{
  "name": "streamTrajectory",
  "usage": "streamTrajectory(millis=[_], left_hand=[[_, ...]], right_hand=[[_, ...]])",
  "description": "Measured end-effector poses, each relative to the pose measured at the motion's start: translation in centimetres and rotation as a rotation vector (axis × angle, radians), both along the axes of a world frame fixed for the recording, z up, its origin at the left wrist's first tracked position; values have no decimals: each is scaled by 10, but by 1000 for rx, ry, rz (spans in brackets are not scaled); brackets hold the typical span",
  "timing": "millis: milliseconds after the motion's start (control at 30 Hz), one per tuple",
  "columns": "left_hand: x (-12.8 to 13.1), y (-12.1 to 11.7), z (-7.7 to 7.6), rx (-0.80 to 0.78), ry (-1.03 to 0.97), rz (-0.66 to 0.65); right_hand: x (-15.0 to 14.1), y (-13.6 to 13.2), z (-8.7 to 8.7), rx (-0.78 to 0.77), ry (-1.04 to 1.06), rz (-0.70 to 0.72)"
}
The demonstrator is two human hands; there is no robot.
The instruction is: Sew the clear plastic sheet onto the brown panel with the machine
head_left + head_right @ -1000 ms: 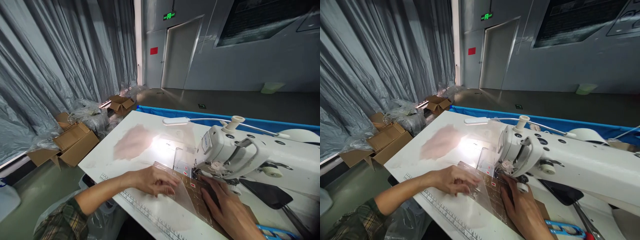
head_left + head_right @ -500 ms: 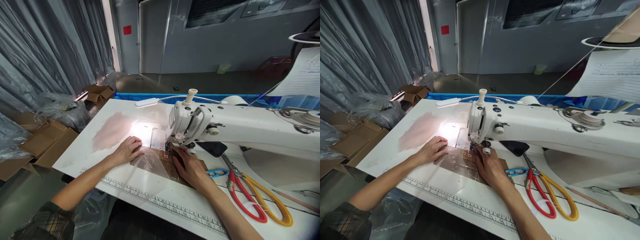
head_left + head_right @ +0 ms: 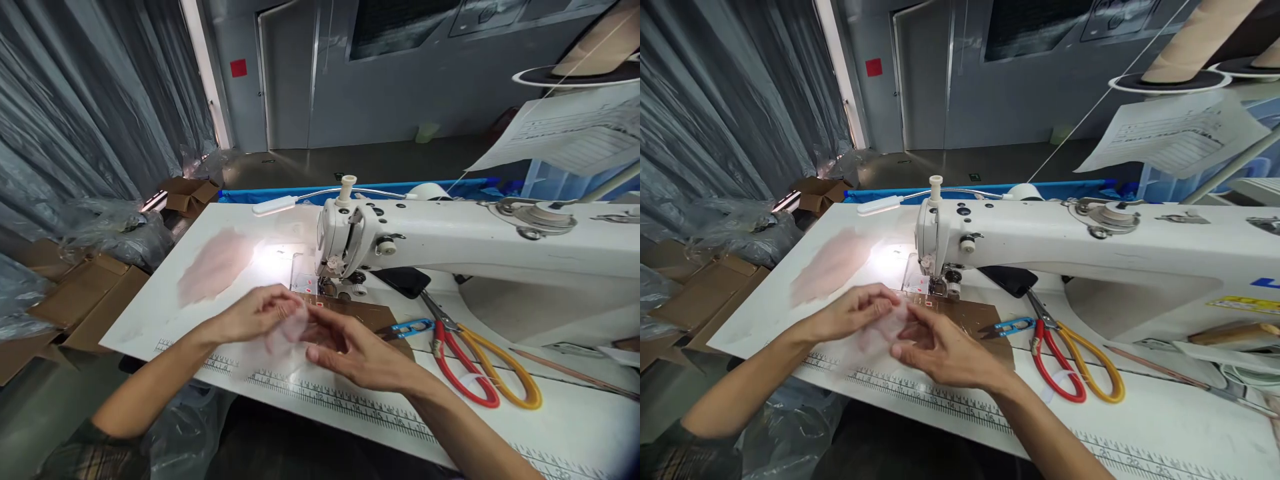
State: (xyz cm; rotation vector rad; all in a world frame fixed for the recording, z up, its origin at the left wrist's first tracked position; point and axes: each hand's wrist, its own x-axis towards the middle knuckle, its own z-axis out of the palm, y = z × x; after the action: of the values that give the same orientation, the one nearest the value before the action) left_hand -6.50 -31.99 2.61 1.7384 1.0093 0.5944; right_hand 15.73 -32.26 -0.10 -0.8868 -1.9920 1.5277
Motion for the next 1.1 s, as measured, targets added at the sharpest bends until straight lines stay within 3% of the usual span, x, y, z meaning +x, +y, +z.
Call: streamTrajectory(millis=[67,167,267,367,433,500,600,700,767,900,1033,1100], left_hand=[[10,-5,8,-1,-46,-147],[11,4,12,254,69,-61],[6,22,2,390,139,-49],[9,32,-13,250,116,-217],[12,32,-22,156,105,-263],[12,29,-26,45,63,-245],[5,25,-23,-249,-69,-160],[0,22,-16,-443,-144,-97],[2,21,-13,-436,-127,-112],[7,19,-10,-358,-88,-127],[-7,22,-6,-374,-75,1],[-18,26,-5,-369,-31,37]], right_hand=[[-4,-3,-2,25,76,-27],[-2,-3,-7,-29,137,-132],[5,-3,-8,-144,84,-78],[11,-5,-4,-192,81,14],[16,-4,-2,-226,109,57],[23,-1,-2,-286,118,52],[36,6,-4,-358,131,-5],[39,10,-5,-345,176,94],[32,11,-5,-285,132,116],[8,12,-8,-201,54,-37],[7,16,-14,-342,107,55],[14,20,-17,-450,111,-6]])
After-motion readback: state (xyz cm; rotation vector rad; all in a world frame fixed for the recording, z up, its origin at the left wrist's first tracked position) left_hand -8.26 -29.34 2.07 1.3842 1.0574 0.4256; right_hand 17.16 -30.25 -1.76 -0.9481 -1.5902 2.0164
